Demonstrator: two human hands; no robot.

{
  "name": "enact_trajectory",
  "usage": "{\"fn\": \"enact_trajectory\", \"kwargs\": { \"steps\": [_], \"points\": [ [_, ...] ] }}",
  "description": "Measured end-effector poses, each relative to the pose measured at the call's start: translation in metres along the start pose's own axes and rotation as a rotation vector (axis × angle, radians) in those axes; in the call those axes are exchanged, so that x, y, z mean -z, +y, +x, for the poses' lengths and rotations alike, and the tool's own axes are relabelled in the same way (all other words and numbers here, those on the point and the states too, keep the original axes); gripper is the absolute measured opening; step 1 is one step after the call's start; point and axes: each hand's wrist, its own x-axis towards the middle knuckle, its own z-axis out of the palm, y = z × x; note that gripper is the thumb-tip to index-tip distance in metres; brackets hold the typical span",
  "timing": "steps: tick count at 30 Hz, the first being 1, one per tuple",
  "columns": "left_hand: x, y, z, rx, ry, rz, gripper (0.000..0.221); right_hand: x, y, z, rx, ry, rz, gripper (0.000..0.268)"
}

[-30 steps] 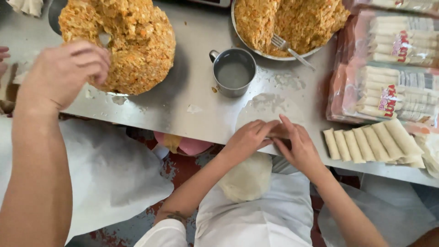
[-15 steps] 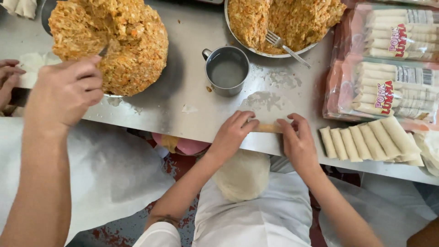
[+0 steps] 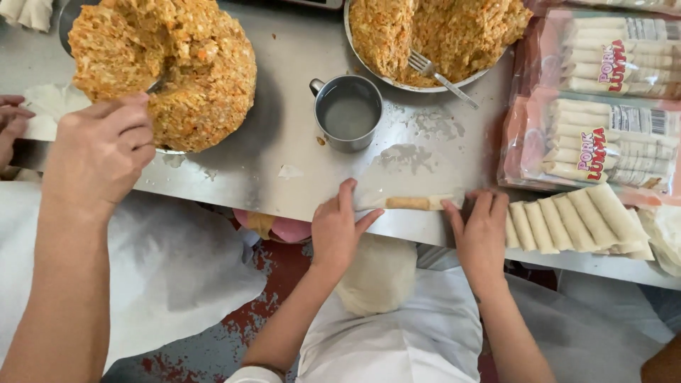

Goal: Rolling lumpia (spring rolls) by placing filling on a wrapper and rolling it into a cylinder.

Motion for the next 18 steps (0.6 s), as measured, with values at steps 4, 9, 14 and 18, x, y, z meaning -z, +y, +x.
{"fn": "enact_trajectory", "kwargs": {
  "steps": [4, 9, 14, 18],
  "points": [
    [0.022, 0.010, 0.003, 0.027, -0.217, -0.111, 0.025, -0.003, -0.009, 0.000, -0.010, -0.069, 0.017, 0.035],
    [0.008, 0.028, 0.006, -0.018, -0.018, -0.311, 0.017, 0.012, -0.040, 0.008, -0.289, -0.016, 0.480, 0.031],
    [-0.025, 0.046, -0.004, -0.245, 0.275, -0.291, 0.021, 0.007, -0.065, 0.007, -0.213, 0.102, 0.532, 0.035],
    [-0.057, 0.035, -0.010, -0.395, 0.281, -0.298, 0.019, 0.010, -0.068, 0.010, -0.032, 0.163, 0.503, 0.020]
  ]
}}
